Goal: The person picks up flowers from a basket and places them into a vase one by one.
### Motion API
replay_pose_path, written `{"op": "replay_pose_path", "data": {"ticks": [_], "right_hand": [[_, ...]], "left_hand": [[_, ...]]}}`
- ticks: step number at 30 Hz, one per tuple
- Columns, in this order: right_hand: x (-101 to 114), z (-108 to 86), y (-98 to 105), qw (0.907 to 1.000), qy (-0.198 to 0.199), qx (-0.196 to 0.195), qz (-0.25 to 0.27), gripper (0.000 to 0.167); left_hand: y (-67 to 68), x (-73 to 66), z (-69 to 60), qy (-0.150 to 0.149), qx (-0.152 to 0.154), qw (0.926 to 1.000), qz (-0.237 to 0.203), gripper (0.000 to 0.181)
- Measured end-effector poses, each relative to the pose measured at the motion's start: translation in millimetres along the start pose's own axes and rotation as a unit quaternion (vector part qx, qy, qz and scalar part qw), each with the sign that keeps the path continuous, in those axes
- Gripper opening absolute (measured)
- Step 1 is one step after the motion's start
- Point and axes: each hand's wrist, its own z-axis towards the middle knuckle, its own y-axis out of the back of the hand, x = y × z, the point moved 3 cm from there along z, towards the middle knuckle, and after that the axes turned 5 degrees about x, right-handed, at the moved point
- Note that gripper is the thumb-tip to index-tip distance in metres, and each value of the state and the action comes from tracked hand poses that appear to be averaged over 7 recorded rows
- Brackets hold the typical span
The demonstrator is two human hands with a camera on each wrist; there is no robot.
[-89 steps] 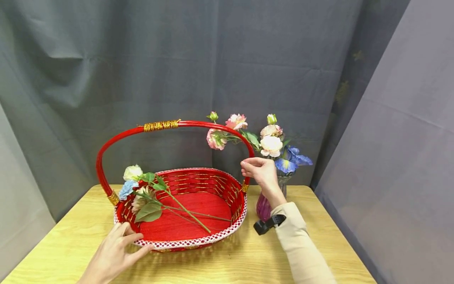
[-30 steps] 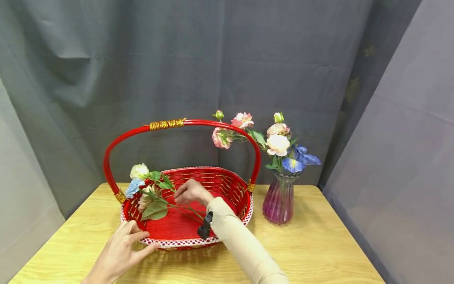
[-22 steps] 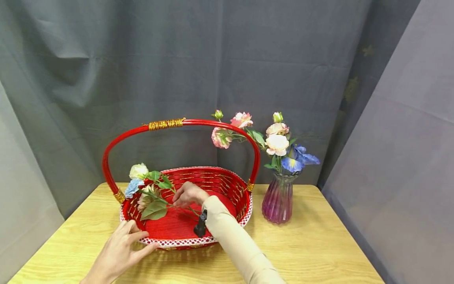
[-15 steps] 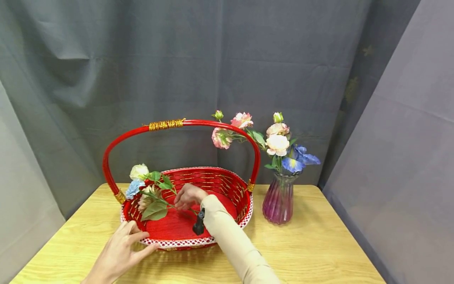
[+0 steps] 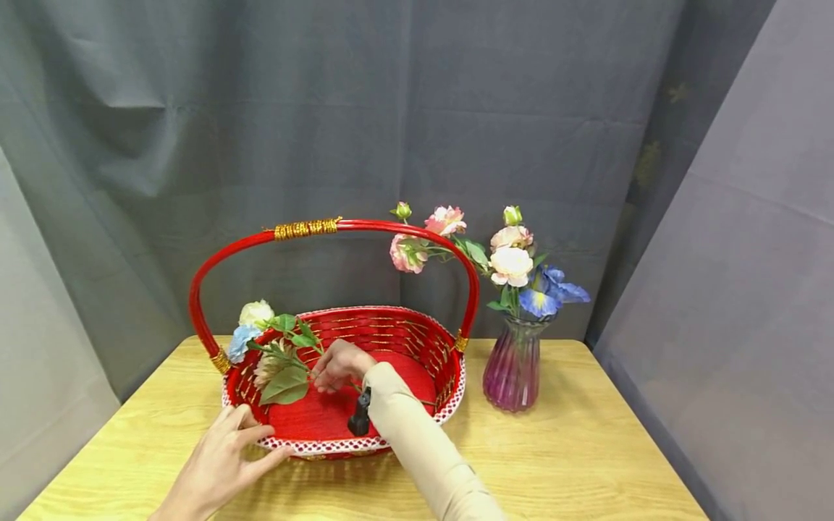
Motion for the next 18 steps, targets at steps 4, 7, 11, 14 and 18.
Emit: {"op": "replay_pose_path", "data": {"ticks": [4, 7, 11, 14, 18], "right_hand": [[5, 0.2, 6, 0.9991, 0.02, -0.018, 0.033, 0.02], [11, 0.3, 12, 0.9977, 0.038, -0.03, 0.047, 0.018], [18, 0.3, 18, 0.9946, 0.064, -0.04, 0.071, 0.023], [22, -0.5, 22, 0.9921, 0.08, -0.049, 0.083, 0.027], [27, -3.8, 25, 0.9882, 0.094, -0.056, 0.107, 0.025]], "left_hand": [[1.6, -0.8, 0.7, -0.01, -0.006, 0.9999, 0.001, 0.031], [2.0, -0.3, 1.3, -0.01, -0.008, 0.9999, 0.0, 0.031], [1.8, 0.3, 2.2, -0.01, -0.007, 0.9999, -0.001, 0.031], [1.5, 0.2, 2.1, -0.01, -0.005, 0.9999, -0.002, 0.031], [0.7, 0.0, 0.7, -0.004, 0.0, 1.0, -0.004, 0.031]]}}
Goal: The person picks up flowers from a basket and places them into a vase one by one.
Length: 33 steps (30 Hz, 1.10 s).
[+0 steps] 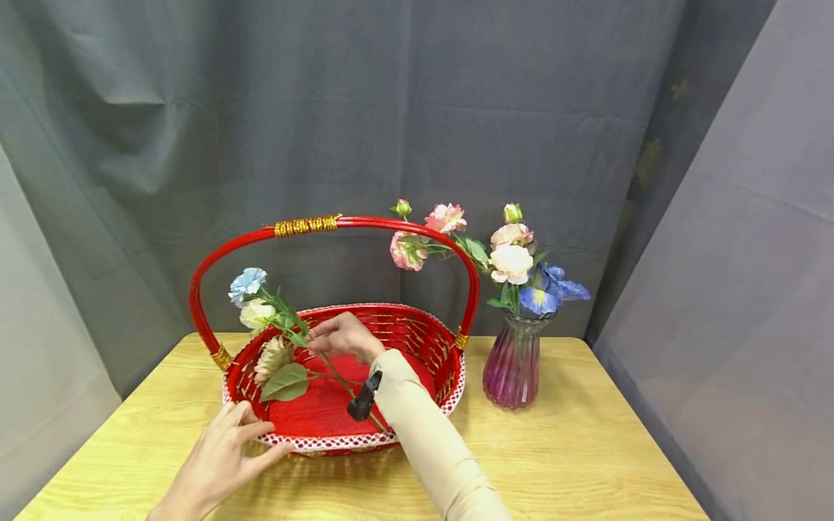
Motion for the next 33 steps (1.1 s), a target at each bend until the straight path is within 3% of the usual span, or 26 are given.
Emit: {"op": "replay_pose_path", "data": {"ticks": [5, 14, 25, 33], "right_hand": [[15, -5.0, 3, 0.9999, 0.004, -0.004, 0.01, 0.024], [52, -21.3, 15, 0.9976, 0.038, -0.022, -0.054, 0.025], [64, -44.1, 31, 0.9878, 0.033, -0.029, -0.149, 0.021], [72, -56.6, 45, 0.984, 0.061, 0.0, -0.168, 0.023]], "left_hand": [[-0.2, 0.1, -1.2, 0.006, 0.003, 1.0, -0.004, 0.031], [0.5, -1.2, -1.0, 0.008, 0.0, 1.0, -0.003, 0.032], [-0.7, -0.1, -1.8, 0.015, 0.007, 0.9998, -0.008, 0.033], [1.4, -2.1, 0.0, 0.006, -0.01, 0.9999, -0.006, 0.032]]}}
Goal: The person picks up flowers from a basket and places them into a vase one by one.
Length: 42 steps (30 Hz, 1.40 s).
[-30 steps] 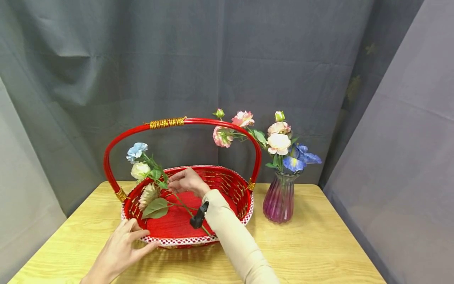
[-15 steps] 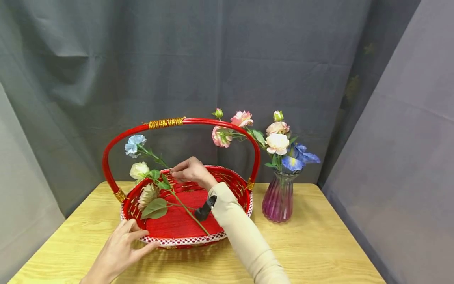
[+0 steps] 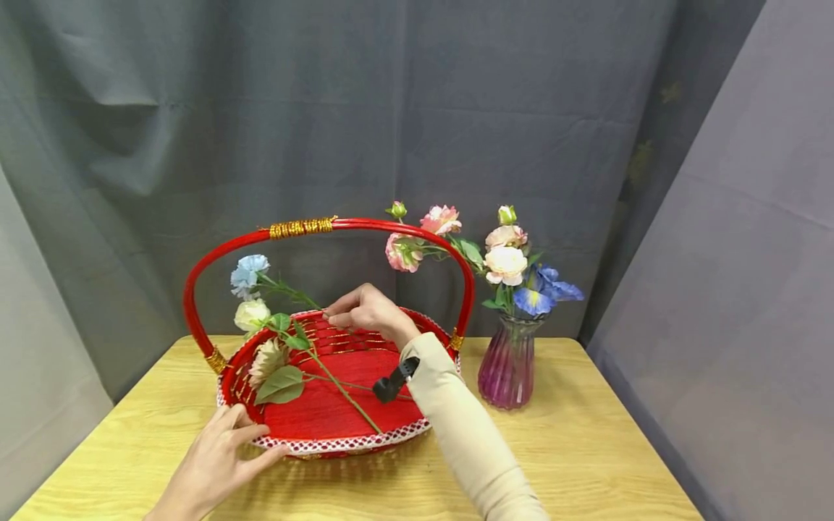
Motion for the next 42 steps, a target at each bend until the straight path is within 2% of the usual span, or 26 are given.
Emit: {"op": "replay_pose_path", "data": {"ticks": [8, 15, 21, 24, 27, 31, 35, 38, 42], "right_hand": [[-5, -16.2, 2, 1.0, 0.004, 0.003, 0.004, 0.023], [-16, -34.3, 5, 0.9997, 0.0, -0.017, 0.015, 0.022], [-13, -47.8, 17, 0.9993, 0.014, -0.035, -0.002, 0.023], [-14, -54.8, 23, 0.999, 0.016, -0.039, -0.014, 0.022], [-21, -62.6, 27, 0.9991, 0.014, -0.039, -0.006, 0.023], [-31, -73.3, 32, 0.999, 0.014, -0.04, 0.016, 0.023], [-36, -89.3, 42, 0.9982, 0.027, -0.053, 0.014, 0.024], [-39, -103.0, 50, 0.9974, 0.036, -0.062, 0.008, 0.026], [-47, -118.6, 60, 0.9958, 0.038, -0.079, 0.027, 0.028]], "left_hand": [[1.4, 1.1, 0.1, 0.004, 0.008, 1.0, 0.0, 0.031], [-1.1, 0.2, -4.0, 0.003, 0.013, 0.9999, -0.002, 0.029], [-1.2, 0.5, -4.4, 0.006, 0.009, 0.9999, 0.001, 0.029], [-1.6, 0.9, -3.4, 0.018, 0.019, 0.9996, 0.006, 0.03], [-2.1, 0.7, -2.5, 0.026, 0.029, 0.9992, 0.008, 0.03], [-1.7, 0.1, -3.6, 0.021, 0.023, 0.9995, 0.007, 0.031], [-2.0, -0.5, -3.8, 0.014, 0.016, 0.9998, 0.005, 0.03], [-2.6, -0.2, -3.1, 0.019, 0.02, 0.9996, 0.002, 0.03], [-2.7, 0.5, -2.6, 0.027, 0.024, 0.9994, 0.0, 0.031]]}}
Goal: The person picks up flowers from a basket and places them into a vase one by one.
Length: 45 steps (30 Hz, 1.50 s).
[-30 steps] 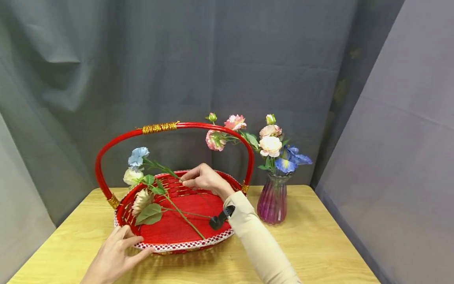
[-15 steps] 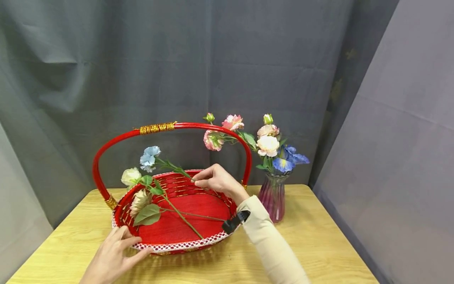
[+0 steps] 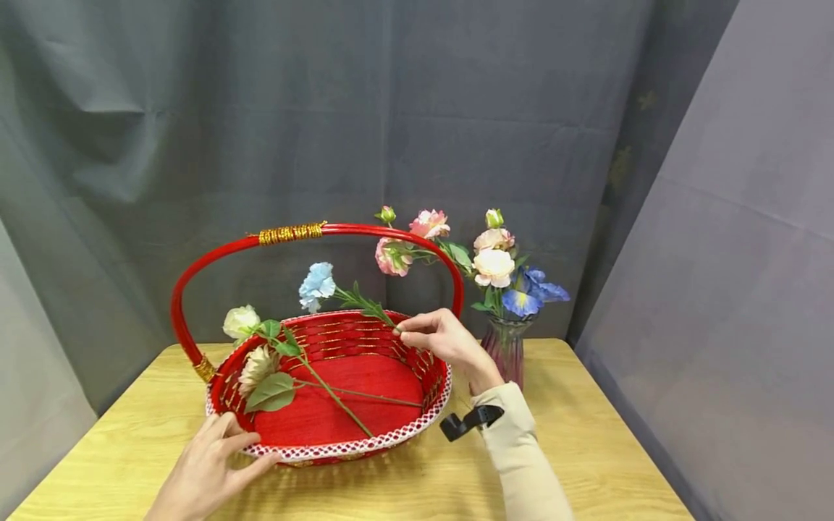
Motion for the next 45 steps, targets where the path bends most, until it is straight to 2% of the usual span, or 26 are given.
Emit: {"op": "replay_pose_path", "data": {"ticks": [6, 11, 18, 22, 25, 29, 32, 38, 41, 43, 45], "right_hand": [[-4, -18.2, 20, 0.9959, 0.016, -0.071, 0.052, 0.03], [-2, -32.4, 40, 0.9867, 0.05, -0.131, 0.082, 0.018], [10, -43.5, 64, 0.9636, 0.07, -0.22, 0.135, 0.023], [20, -46.6, 73, 0.9479, 0.062, -0.287, 0.124, 0.018], [30, -49.2, 80, 0.9384, 0.056, -0.325, 0.104, 0.021], [42, -52.3, 90, 0.9327, 0.055, -0.35, 0.066, 0.032], [50, -53.2, 96, 0.9278, 0.061, -0.365, 0.049, 0.031], [59, -53.9, 106, 0.9116, 0.077, -0.395, 0.084, 0.021], [63, -53.0, 111, 0.9055, 0.079, -0.41, 0.079, 0.019], [65, -51.2, 115, 0.9033, 0.086, -0.414, 0.074, 0.021], [67, -48.8, 119, 0.9058, 0.094, -0.408, 0.067, 0.023]], "left_hand": [[0.7, 0.8, 0.1, -0.018, -0.019, 0.9997, 0.0, 0.029], [0.8, -1.2, 0.4, -0.027, -0.027, 0.9993, 0.0, 0.03], [1.1, -0.2, 0.0, -0.022, -0.024, 0.9995, -0.003, 0.029], [0.8, 0.3, -0.7, -0.02, -0.019, 0.9996, -0.002, 0.03], [0.7, 0.9, -1.1, -0.022, -0.018, 0.9996, -0.001, 0.03], [1.0, 0.7, -0.4, -0.032, -0.023, 0.9992, 0.002, 0.03], [1.8, 0.1, 0.8, -0.037, -0.026, 0.999, 0.005, 0.031], [2.7, -1.3, 2.1, -0.041, -0.031, 0.9987, 0.006, 0.031], [2.2, -1.3, 1.7, -0.034, -0.026, 0.999, 0.007, 0.03], [1.8, -1.1, 1.3, -0.029, -0.024, 0.9993, 0.007, 0.029], [1.4, -0.6, 1.0, -0.026, -0.023, 0.9994, 0.006, 0.029]]}}
